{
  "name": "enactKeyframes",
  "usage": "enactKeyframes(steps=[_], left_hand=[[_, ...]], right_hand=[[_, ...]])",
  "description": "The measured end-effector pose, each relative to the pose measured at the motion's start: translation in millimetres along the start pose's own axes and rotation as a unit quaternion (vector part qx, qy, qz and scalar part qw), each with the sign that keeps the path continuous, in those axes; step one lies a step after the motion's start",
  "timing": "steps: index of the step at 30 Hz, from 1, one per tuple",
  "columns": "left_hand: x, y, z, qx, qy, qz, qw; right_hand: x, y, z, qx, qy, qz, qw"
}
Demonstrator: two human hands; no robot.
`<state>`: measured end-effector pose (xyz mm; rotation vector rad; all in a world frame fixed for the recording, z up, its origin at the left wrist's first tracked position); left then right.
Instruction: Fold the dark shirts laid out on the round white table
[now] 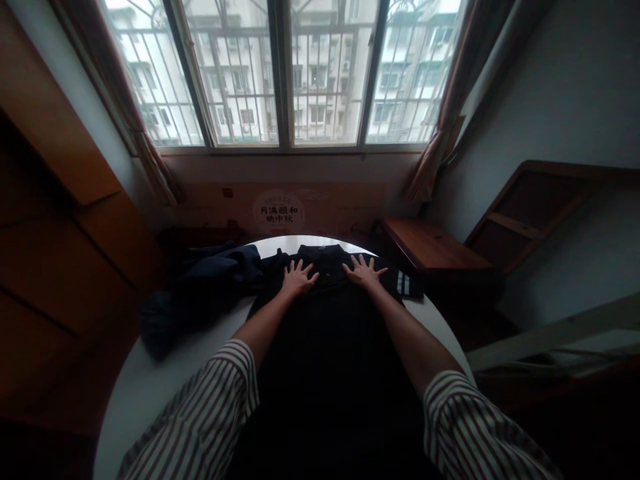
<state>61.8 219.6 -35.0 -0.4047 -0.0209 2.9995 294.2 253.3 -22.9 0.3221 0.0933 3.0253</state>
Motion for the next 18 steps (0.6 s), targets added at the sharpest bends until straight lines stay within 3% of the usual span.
enactKeyframes(steps=[4,6,8,11,13,16,18], left_hand=[[-4,4,1.4,-0.005,0.01,-0.005,1.0],[-7,10,4.8,-0.02,0.012,-0.005,1.0],[-9,19,15.5,-0.061,-0.002,-0.008,0.998],[-2,34,44.9,-0.131,-0.04,-0.017,0.99],[18,41,69.2,-0.155,-0.052,0.01,0.987],[62,46,96.4,-0.127,-0.052,0.104,0.985],[81,46,104.7,-0.086,-0.048,0.134,0.986]], right_hand=[[12,20,16,-0.083,0.005,0.046,0.996],[26,45,20,-0.112,0.019,0.103,0.988],[40,81,16,-0.101,0.026,0.154,0.982],[61,158,1,-0.035,0.017,0.247,0.968],[80,225,-9,0.032,-0.006,0.344,0.938],[103,328,-18,0.152,-0.049,0.478,0.864],[111,381,-18,0.211,-0.077,0.531,0.817]])
Point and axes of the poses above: each hand's wrist, its own y-axis away from the middle knuckle, its own z-axis out of the back of the hand, x = y × z, the point moved 9 cm from there along -y, towards the middle knuckle, and after that the axes turned 2 degrees about -z, right-handed, at the moved point
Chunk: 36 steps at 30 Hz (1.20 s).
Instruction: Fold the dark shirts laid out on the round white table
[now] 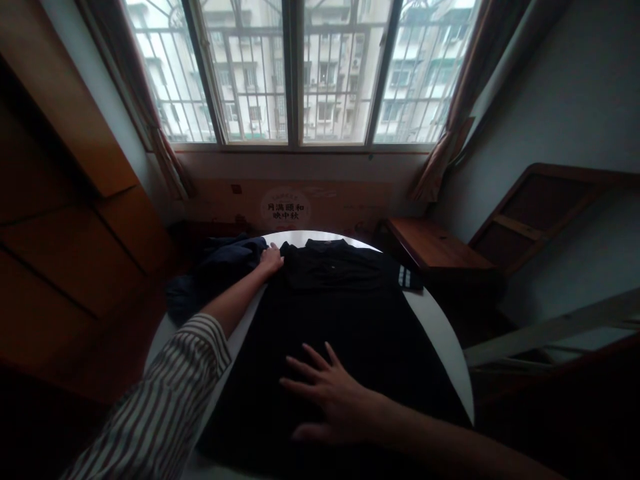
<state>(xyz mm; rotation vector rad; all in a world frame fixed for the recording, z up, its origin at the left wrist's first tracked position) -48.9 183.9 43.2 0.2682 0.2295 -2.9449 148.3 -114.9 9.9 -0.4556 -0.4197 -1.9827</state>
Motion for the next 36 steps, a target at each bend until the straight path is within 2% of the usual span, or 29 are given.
enactKeyframes(steps=[3,5,9,12,14,15,17,18,21,23,26,29,31,34,36], left_hand=[[7,-6,11.1,0.02,0.003,-0.004,1.0],[9,-8,26.8,0.0,0.003,0.003,1.0],[13,-10,71.3,-0.058,-0.005,0.027,0.998],[5,10,92.7,-0.084,-0.017,0.005,0.996],[-17,47,91.0,-0.08,-0.021,-0.084,0.993],[-31,75,84.4,-0.066,-0.019,-0.153,0.986],[-55,151,63.0,-0.001,0.002,-0.301,0.954],[-59,193,52.5,0.038,0.017,-0.356,0.934],[-43,305,36.5,0.113,0.043,-0.437,0.891],[-21,351,36.5,0.125,0.064,-0.444,0.885],[9,383,37.1,0.098,0.084,-0.449,0.884],[25,395,27.9,0.082,0.091,-0.445,0.887],[28,402,20.9,0.106,0.103,-0.429,0.891],[26,409,19.7,0.179,0.132,-0.397,0.89],[19,399,25.1,0.22,0.15,-0.384,0.884]], right_hand=[[37,13,-18,0.03,-0.038,0.046,0.998],[44,18,-27,0.037,-0.041,0.054,0.997],[50,27,-38,0.04,-0.024,0.076,0.996],[58,34,-38,0.023,-0.006,0.083,0.996],[61,43,-38,-0.003,0.022,0.08,0.997],[61,50,-38,-0.025,0.045,0.073,0.996],[58,69,-40,-0.079,0.107,0.055,0.99],[55,81,-41,-0.109,0.14,0.043,0.983],[42,122,-43,-0.192,0.217,0.013,0.957],[32,149,-38,-0.255,0.256,-0.015,0.933],[17,177,-28,-0.301,0.269,-0.056,0.913],[11,187,-23,-0.282,0.238,-0.074,0.926],[11,189,-20,-0.257,0.208,-0.082,0.94],[11,186,-13,-0.192,0.139,-0.111,0.965],[11,176,1,-0.164,0.096,-0.13,0.973]])
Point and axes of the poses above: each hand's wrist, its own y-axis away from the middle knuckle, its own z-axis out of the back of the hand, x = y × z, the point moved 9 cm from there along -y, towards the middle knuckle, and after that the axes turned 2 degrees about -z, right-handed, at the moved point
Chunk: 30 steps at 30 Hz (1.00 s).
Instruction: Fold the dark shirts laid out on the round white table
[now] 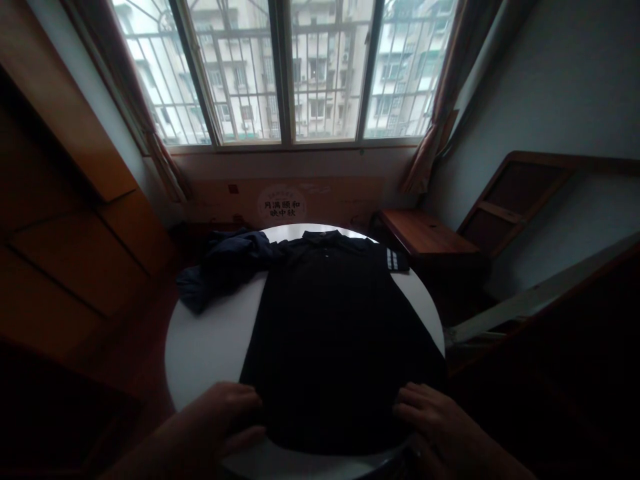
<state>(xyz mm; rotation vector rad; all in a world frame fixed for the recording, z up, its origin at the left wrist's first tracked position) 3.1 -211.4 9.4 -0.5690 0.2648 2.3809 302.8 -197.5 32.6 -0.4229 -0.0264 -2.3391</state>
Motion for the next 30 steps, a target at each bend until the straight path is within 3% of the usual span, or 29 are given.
enactKeyframes(steps=[3,6,8,10,12,14,18,22,27,30], left_hand=[[26,-43,41.9,-0.046,0.016,0.035,0.998],[81,-115,99.0,-0.141,0.004,0.093,0.986],[123,-167,133.8,-0.185,-0.037,0.156,0.969],[157,-213,156.9,-0.171,-0.137,0.221,0.95],[181,-247,169.8,-0.158,-0.177,0.249,0.939],[199,-266,171.6,-0.14,-0.191,0.263,0.935],[229,-273,166.4,-0.119,-0.203,0.3,0.925],[246,-266,177.3,-0.124,-0.189,0.338,0.914],[242,-240,216.5,-0.219,-0.199,0.375,0.879],[239,-218,230.5,-0.258,-0.195,0.404,0.856]], right_hand=[[8,-46,21,-0.001,-0.033,0.019,0.999],[25,-119,22,0.011,-0.048,0.084,0.995],[38,-173,7,0.027,-0.038,0.127,0.991],[49,-221,-18,0.043,-0.015,0.156,0.987],[54,-257,-42,0.033,0.024,0.16,0.986],[59,-277,-63,0.021,0.037,0.171,0.984],[56,-285,-82,-0.01,0.006,0.157,0.987],[53,-282,-84,-0.001,-0.019,0.154,0.988],[55,-283,-87,0.045,-0.021,0.151,0.987],[59,-279,-88,0.07,-0.028,0.157,0.985]])
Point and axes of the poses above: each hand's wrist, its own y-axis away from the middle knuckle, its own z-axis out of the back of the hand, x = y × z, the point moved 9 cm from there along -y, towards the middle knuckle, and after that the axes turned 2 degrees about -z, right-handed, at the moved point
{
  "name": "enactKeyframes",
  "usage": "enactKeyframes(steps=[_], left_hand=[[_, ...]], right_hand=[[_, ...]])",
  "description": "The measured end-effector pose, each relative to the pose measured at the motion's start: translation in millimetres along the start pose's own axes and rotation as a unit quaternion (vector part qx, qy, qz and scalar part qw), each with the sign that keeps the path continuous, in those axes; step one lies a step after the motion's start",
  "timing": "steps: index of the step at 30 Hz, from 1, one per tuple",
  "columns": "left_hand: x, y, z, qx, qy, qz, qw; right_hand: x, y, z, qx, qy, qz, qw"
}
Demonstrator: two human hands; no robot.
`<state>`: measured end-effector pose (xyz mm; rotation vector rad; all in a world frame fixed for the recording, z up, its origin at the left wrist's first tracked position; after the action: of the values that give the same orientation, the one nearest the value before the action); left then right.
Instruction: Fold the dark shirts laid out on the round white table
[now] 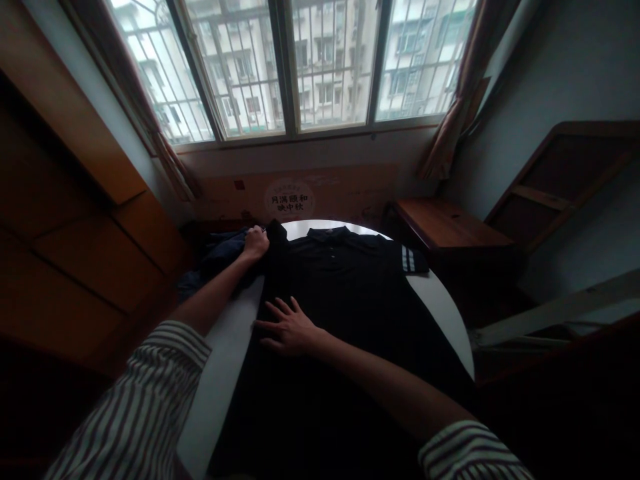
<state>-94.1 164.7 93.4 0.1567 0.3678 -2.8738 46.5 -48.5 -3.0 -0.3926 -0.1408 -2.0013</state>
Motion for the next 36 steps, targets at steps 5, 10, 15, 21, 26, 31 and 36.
enactKeyframes(steps=[5,10,15,21,26,31,36], left_hand=[[5,7,1.9,0.038,0.002,-0.019,0.999],[-11,13,6.4,0.019,-0.037,-0.048,0.998],[-26,31,23.9,-0.078,-0.133,-0.082,0.985],[-80,67,-39.5,0.065,-0.063,-0.269,0.959],[-103,70,-98.4,0.144,-0.029,-0.234,0.961],[-89,56,-127.0,0.181,-0.006,-0.129,0.975],[-86,54,-129.0,0.146,-0.005,-0.142,0.979]], right_hand=[[15,8,-2,0.026,-0.016,0.016,0.999],[37,18,-5,0.029,-0.034,0.04,0.998],[48,22,-7,0.029,-0.036,0.051,0.998],[53,22,-10,0.03,-0.023,0.044,0.998],[65,32,-15,0.022,-0.007,0.06,0.998],[83,48,-13,-0.006,-0.027,0.091,0.995],[-27,70,60,-0.116,-0.065,-0.067,0.989]])
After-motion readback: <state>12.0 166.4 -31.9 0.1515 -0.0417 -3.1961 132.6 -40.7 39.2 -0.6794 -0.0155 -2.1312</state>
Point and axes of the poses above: each hand's wrist, its own y-axis away from the middle knuckle, its own z-axis out of the back of the hand, x = y × z, the point moved 9 cm from there along -y, towards the middle knuckle, and after that the axes turned 2 degrees about -z, right-handed, at the moved point
